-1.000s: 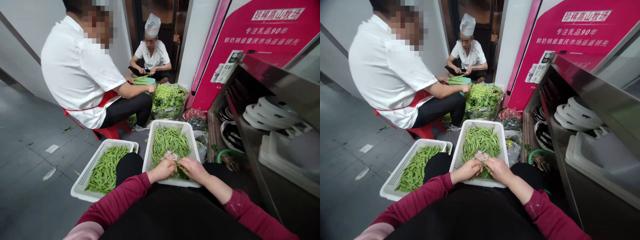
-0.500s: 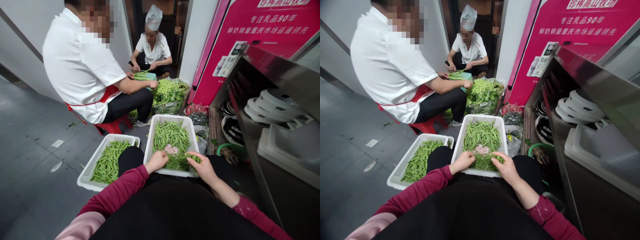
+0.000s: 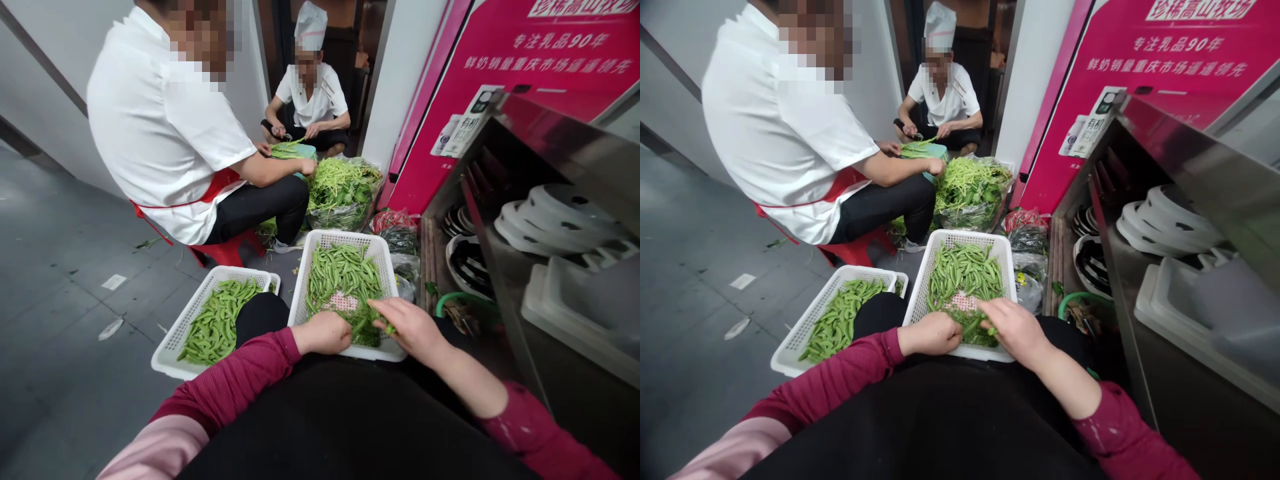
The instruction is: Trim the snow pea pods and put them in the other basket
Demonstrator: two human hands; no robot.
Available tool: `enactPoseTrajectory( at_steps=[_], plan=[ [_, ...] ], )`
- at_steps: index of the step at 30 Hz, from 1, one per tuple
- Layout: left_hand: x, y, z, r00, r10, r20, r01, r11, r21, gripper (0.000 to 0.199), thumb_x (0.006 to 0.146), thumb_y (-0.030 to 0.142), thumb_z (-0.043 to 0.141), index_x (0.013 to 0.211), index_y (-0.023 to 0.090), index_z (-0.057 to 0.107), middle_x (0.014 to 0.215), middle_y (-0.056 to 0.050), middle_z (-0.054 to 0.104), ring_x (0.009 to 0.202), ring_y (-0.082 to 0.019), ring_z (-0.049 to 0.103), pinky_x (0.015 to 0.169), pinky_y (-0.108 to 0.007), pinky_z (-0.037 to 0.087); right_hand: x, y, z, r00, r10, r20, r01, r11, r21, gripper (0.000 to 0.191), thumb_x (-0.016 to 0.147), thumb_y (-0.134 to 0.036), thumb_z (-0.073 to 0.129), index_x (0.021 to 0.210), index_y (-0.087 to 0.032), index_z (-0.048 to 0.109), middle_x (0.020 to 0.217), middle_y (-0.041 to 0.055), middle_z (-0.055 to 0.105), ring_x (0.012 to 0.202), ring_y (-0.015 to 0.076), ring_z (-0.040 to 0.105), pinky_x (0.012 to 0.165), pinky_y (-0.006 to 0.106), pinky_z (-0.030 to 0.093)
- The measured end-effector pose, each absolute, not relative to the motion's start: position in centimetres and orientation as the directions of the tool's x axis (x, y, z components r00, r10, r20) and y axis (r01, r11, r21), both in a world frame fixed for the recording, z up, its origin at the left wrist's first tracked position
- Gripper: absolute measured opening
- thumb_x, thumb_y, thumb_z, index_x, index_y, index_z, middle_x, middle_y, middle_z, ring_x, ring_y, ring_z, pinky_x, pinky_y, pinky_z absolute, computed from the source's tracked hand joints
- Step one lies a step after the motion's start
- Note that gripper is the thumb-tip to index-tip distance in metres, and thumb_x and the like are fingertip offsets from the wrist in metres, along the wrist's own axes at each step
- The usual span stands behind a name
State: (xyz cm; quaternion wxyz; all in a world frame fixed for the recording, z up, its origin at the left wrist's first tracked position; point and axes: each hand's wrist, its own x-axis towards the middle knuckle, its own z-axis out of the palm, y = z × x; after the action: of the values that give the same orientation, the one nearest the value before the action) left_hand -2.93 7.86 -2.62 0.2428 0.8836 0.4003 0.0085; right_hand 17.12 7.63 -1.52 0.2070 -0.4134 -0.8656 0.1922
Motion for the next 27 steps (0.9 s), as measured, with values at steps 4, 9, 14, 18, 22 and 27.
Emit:
enactPoseTrajectory(
  at_steps=[4, 9, 14, 18, 22, 27],
  plan=[
    [-3.2, 8.0, -2.6, 0.734, 0.673, -0.088, 0.634, -0.633, 0.444, 0.019, 0.072, 0.022, 0.047, 0.056, 0.016, 0.055, 0.057, -0.003, 0.055, 0.054, -0.013, 0.048, 0.057, -0.023, 0.036, 15.4, 9.5, -0.9, -0.791, 0.612, -0.029, 0.56, 0.703, -0.438, 0.012, 0.076, -0.019, 0.05, 0.08, -0.02, 0.061, 0.081, 0.0051, 0.058, 0.078, 0.0191, 0.053, 0.068, 0.029, 0.041],
    [-3.4, 8.2, -3.8, 0.454, 0.889, 0.055, 0.622, -0.361, 0.695, 0.033, 0.082, 0.024, 0.034, 0.055, 0.014, 0.05, 0.053, 0.001, 0.046, 0.051, -0.008, 0.041, 0.051, -0.019, 0.032, 13.2, 9.8, -3.8, -0.541, 0.83, -0.136, 0.393, 0.107, -0.913, 0.016, 0.072, -0.033, 0.056, 0.076, -0.018, 0.056, 0.062, -0.0009, 0.054, 0.058, 0.0133, 0.05, 0.057, 0.025, 0.04],
    [-3.8, 8.2, -6.7, 0.432, 0.887, -0.16, 0.761, -0.263, 0.593, 0.028, 0.08, 0.023, 0.037, 0.06, 0.013, 0.055, 0.057, -0.002, 0.05, 0.058, -0.011, 0.048, 0.057, -0.021, 0.038, 14.4, 12.3, -6.8, -0.088, 0.923, -0.375, -0.156, -0.385, -0.91, 0.025, 0.07, -0.043, 0.05, 0.075, -0.018, 0.051, 0.062, 0.0014, 0.055, 0.051, 0.0132, 0.05, 0.047, 0.025, 0.04],
    [-4.5, 8.3, -8.6, 0.438, 0.827, -0.354, 0.886, -0.33, 0.325, 0.019, 0.073, 0.017, 0.046, 0.085, 0.014, 0.06, 0.087, -0.01, 0.056, 0.074, -0.017, 0.056, 0.068, -0.027, 0.044, 16.0, 17.0, -7.8, 0.046, 0.988, -0.147, 0.324, -0.154, -0.934, 0.025, 0.074, -0.037, 0.044, 0.087, -0.017, 0.053, 0.075, 0.0052, 0.061, 0.063, 0.0169, 0.057, 0.056, 0.028, 0.044],
    [-4.4, 8.4, -8.7, 0.483, 0.823, -0.298, 0.865, -0.397, 0.306, 0.042, 0.071, 0.019, 0.049, 0.112, 0.016, 0.049, 0.107, -0.013, 0.049, 0.091, -0.021, 0.054, 0.078, -0.031, 0.045, 14.1, 18.6, -9.4, -0.324, 0.94, -0.105, 0.918, 0.286, -0.275, 0.019, 0.075, -0.022, 0.048, 0.091, -0.016, 0.058, 0.088, 0.0096, 0.061, 0.08, 0.0204, 0.058, 0.069, 0.029, 0.043],
    [-4.7, 8.3, -8.1, 0.474, 0.818, -0.327, 0.864, -0.36, 0.352, 0.022, 0.076, 0.026, 0.043, 0.09, 0.018, 0.059, 0.09, -0.009, 0.06, 0.084, -0.022, 0.058, 0.075, -0.032, 0.045, 11.2, 17.8, -11.1, -0.48, 0.86, -0.175, 0.874, 0.452, -0.178, 0.013, 0.075, -0.012, 0.049, 0.073, -0.014, 0.062, 0.083, 0.0124, 0.061, 0.085, 0.0214, 0.057, 0.076, 0.029, 0.04]
  ],
)
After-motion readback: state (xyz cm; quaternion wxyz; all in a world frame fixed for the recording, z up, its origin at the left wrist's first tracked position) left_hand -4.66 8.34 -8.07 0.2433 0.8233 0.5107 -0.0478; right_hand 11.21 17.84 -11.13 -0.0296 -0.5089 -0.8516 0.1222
